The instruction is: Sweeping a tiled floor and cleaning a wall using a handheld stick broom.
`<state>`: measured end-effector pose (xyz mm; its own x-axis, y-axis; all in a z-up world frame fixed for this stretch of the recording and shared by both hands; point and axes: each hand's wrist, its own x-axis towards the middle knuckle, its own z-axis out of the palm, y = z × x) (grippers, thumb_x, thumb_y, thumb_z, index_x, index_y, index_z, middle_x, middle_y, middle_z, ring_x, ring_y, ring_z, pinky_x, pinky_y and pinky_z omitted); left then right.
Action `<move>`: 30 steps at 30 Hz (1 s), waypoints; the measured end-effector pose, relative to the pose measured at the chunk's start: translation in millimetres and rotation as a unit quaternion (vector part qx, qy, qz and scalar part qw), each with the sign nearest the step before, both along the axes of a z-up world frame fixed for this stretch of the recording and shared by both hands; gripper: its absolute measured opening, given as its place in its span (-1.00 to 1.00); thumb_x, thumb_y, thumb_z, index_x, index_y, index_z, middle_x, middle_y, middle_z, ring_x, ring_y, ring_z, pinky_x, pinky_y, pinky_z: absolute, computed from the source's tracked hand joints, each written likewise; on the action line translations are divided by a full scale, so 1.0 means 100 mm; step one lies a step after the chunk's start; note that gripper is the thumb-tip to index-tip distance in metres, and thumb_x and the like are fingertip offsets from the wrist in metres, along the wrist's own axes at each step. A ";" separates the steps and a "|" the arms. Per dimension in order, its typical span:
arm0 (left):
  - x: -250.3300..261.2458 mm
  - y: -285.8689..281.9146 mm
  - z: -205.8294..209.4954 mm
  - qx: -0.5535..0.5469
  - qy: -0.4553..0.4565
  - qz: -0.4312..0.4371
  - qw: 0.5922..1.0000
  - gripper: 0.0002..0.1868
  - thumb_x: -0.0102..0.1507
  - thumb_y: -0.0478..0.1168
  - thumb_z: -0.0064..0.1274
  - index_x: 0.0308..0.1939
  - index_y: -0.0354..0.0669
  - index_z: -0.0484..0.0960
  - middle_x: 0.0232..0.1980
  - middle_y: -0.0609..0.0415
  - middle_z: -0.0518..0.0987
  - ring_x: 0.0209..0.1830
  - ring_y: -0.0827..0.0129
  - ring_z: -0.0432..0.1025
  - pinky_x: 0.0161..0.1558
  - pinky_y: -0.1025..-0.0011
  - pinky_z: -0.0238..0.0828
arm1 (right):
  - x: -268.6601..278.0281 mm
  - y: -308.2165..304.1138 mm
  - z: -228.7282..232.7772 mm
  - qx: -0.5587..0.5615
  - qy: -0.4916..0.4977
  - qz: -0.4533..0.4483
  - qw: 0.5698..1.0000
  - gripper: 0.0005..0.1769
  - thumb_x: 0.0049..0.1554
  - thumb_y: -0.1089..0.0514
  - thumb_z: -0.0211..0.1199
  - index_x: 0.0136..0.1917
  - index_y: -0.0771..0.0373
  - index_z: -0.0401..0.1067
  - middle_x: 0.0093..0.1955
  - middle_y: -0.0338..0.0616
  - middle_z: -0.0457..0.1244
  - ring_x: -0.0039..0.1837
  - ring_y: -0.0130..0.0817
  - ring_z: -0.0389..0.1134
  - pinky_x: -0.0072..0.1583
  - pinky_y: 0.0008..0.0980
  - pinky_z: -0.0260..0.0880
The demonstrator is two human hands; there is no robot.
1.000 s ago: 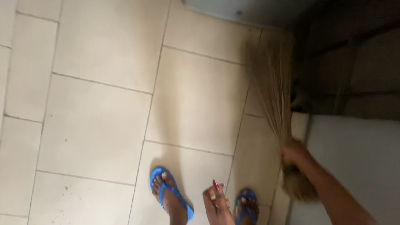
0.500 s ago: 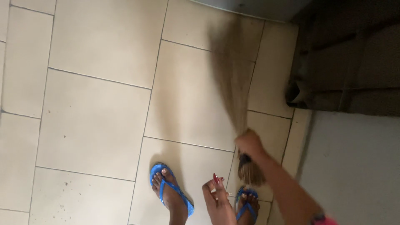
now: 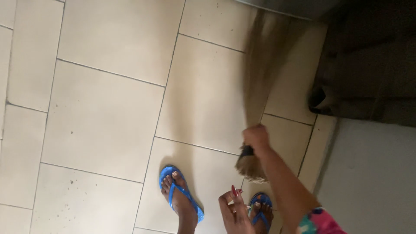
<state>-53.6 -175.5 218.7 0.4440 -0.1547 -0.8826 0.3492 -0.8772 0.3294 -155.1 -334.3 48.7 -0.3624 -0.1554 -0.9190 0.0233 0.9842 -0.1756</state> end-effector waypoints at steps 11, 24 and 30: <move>0.02 0.24 -0.16 -0.003 -0.032 0.008 0.999 -0.63 0.29 0.05 0.03 -0.09 -0.18 0.58 -0.41 -0.02 0.64 -0.62 0.49 0.21 -0.53 0.48 0.13 | -0.15 0.44 0.58 -0.025 0.026 -0.118 0.992 -0.92 -0.02 0.34 0.21 -0.26 0.41 0.34 -0.41 0.03 0.23 -0.45 -0.15 0.29 -0.38 -0.08 0.43; -0.08 0.90 -0.74 -0.074 -0.118 -0.018 0.990 -0.67 0.30 -0.05 0.10 -0.24 -0.29 0.44 -0.39 0.04 0.46 -0.46 0.48 0.27 -0.35 0.48 0.29 | 0.33 0.42 0.89 0.021 0.017 -0.068 0.997 -0.73 -0.01 0.37 0.28 -0.05 0.39 0.27 -0.34 0.11 0.27 -0.40 -0.12 0.34 -0.39 -0.09 0.49; 0.00 0.67 -0.55 -0.086 -0.074 0.008 0.994 -0.73 0.35 -0.13 0.03 -0.23 -0.32 0.44 -0.36 -0.03 0.44 -0.40 0.45 0.31 -0.23 0.46 0.34 | -0.19 0.48 0.02 0.003 0.003 -0.053 0.999 -0.84 -0.03 0.37 0.31 -0.30 0.46 0.34 -0.35 0.15 0.26 -0.41 -0.05 0.29 -0.39 -0.06 0.40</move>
